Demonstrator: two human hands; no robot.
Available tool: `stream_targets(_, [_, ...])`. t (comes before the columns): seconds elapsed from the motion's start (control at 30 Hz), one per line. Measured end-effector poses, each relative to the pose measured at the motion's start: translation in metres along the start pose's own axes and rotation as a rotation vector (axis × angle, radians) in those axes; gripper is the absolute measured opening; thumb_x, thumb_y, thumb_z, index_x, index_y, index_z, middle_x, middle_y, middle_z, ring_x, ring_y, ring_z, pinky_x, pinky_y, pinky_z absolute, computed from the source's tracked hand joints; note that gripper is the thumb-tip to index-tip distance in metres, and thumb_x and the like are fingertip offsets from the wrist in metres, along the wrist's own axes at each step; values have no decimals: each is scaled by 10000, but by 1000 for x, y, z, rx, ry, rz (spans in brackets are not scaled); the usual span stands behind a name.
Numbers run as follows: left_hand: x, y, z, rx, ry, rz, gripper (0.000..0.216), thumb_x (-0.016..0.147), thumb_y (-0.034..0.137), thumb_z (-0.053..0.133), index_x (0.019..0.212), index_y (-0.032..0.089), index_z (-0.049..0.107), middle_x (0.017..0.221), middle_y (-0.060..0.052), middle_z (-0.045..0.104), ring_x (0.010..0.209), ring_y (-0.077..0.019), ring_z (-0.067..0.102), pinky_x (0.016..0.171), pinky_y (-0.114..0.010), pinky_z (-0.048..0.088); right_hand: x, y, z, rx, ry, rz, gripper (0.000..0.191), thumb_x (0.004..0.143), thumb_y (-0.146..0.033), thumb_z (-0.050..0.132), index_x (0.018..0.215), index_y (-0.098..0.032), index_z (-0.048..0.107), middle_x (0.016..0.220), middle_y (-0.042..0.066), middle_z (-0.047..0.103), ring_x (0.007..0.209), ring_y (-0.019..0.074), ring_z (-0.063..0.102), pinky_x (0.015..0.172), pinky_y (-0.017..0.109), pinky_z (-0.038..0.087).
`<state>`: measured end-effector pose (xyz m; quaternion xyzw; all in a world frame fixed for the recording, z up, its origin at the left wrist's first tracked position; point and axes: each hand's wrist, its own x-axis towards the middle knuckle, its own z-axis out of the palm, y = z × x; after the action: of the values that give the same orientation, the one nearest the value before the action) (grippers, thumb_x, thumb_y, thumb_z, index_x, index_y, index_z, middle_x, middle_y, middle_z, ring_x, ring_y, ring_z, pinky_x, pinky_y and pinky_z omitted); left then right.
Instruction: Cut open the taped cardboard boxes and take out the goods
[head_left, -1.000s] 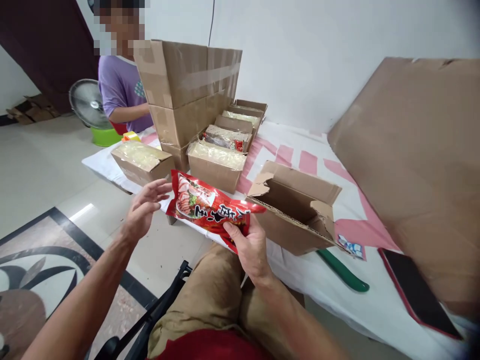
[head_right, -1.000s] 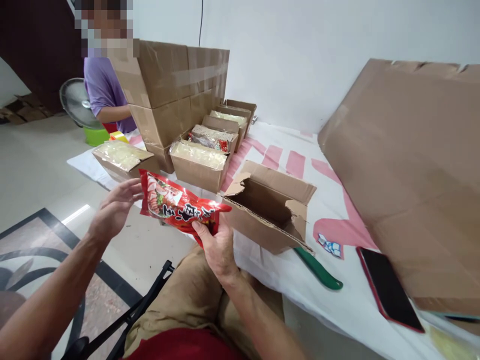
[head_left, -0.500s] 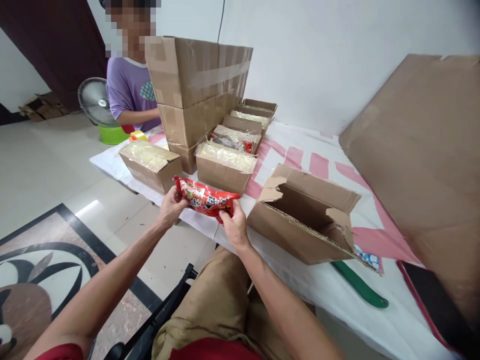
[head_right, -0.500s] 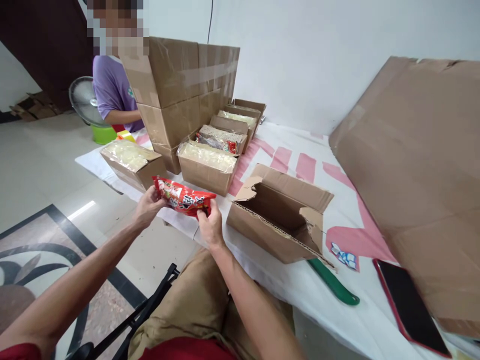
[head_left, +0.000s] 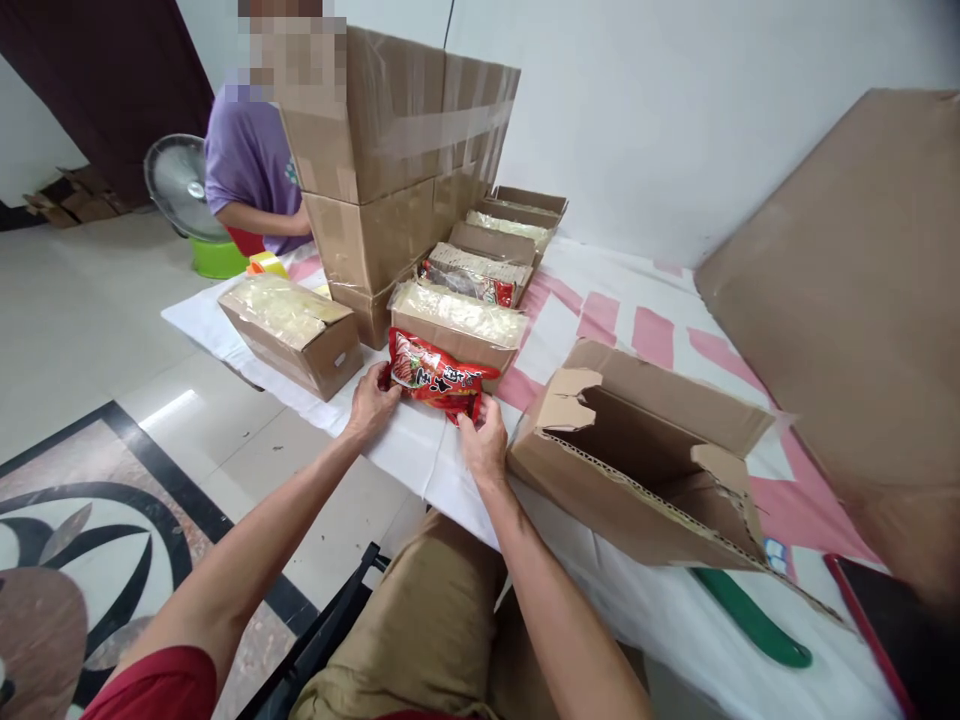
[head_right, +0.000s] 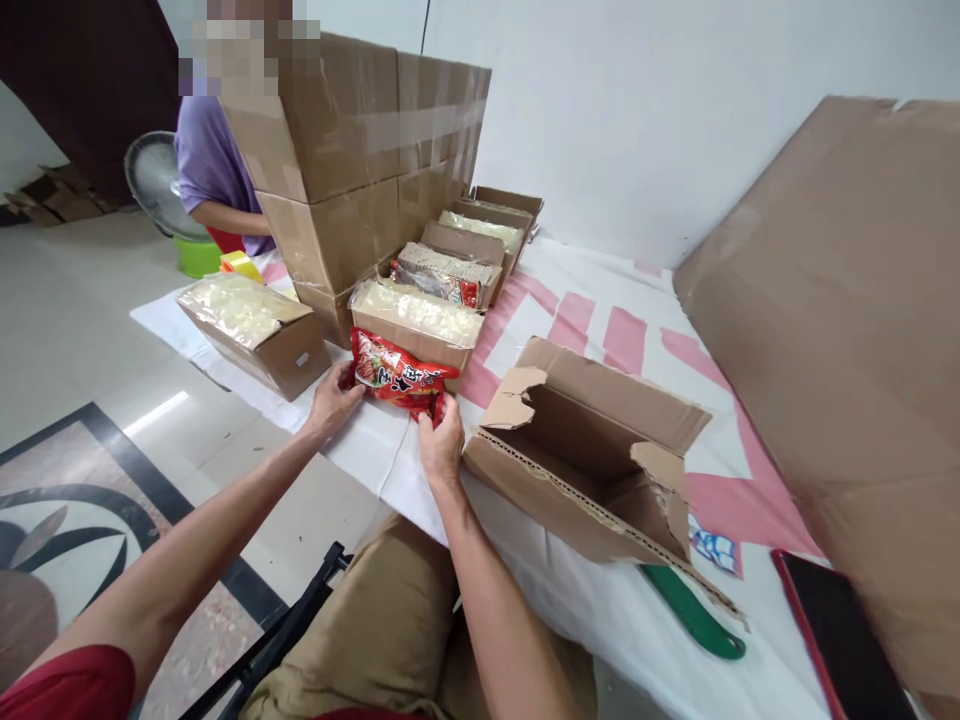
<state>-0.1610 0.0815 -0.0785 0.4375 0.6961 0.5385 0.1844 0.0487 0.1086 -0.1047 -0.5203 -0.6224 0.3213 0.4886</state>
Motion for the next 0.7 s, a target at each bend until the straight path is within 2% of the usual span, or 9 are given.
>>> stream_targets(0.1, [6, 3, 3, 62, 28, 11, 429, 768, 194, 667, 1195, 173, 692, 1129, -107, 762, 1042, -278, 708, 1019, -447, 545, 13, -2, 6, -38, -6, -22, 405, 818, -254, 581, 1218, -199, 621, 1111, 120, 776, 1007, 276, 719, 954, 453, 563])
stream_targets(0.2, [8, 7, 3, 119, 58, 14, 500, 778, 203, 662, 1276, 157, 658, 1197, -147, 738, 1135, -318, 684, 1076, -501, 510, 14, -9, 11, -72, -8, -53, 449, 823, -237, 576, 1267, -178, 605, 1162, 150, 760, 1078, 304, 703, 986, 488, 547])
stream_targets(0.3, [-8, 9, -2, 210, 125, 76, 649, 765, 239, 700, 1395, 141, 579, 1363, -201, 653, 1325, -381, 581, 1180, -583, 409, -12, -16, 9, -101, 6, -96, 613, 815, -231, 607, 1413, -120, 526, 1426, 234, 630, 1338, 353, 579, 1131, 558, 446])
stream_targets(0.4, [-46, 16, -6, 256, 165, 267, 620, 802, 245, 678, 1407, 173, 567, 1419, -183, 617, 1381, -362, 539, 1210, -588, 380, -60, -25, -7, -160, -12, -191, 675, 825, -191, 613, 1479, -85, 483, 1585, 267, 478, 1474, 374, 454, 1183, 574, 386])
stream_targets(0.47, [-79, 25, -5, 232, 126, 406, 522, 858, 225, 635, 1378, 202, 591, 1422, -162, 621, 1372, -325, 551, 1200, -560, 405, -92, -32, -30, -240, -80, -371, 590, 862, -136, 578, 1450, -134, 525, 1552, 226, 534, 1437, 343, 507, 1129, 533, 442])
stream_targets(0.53, [-110, 38, 0, 179, 49, 504, 435, 910, 228, 615, 1344, 226, 616, 1419, -146, 628, 1354, -300, 569, 1170, -530, 445, -117, -40, -66, -273, -152, -543, 457, 911, -89, 538, 1350, -203, 596, 1408, 156, 666, 1303, 284, 620, 1037, 464, 495])
stream_targets(0.6, [-132, 54, 7, 86, -65, 543, 404, 938, 256, 621, 1342, 243, 619, 1415, -137, 635, 1341, -288, 588, 1142, -505, 479, -133, -48, -113, -254, -200, -634, 369, 942, -49, 517, 1243, -229, 631, 1171, 89, 764, 1073, 221, 708, 915, 397, 520])
stream_targets(0.7, [-145, 80, 21, -52, -243, 501, 459, 923, 355, 692, 1364, 254, 615, 1440, -138, 628, 1365, -302, 585, 1148, -501, 483, -145, -56, -197, -307, -200, -653, 303, 946, -15, 536, 1133, -227, 644, 949, 35, 772, 815, 173, 702, 776, 353, 506])
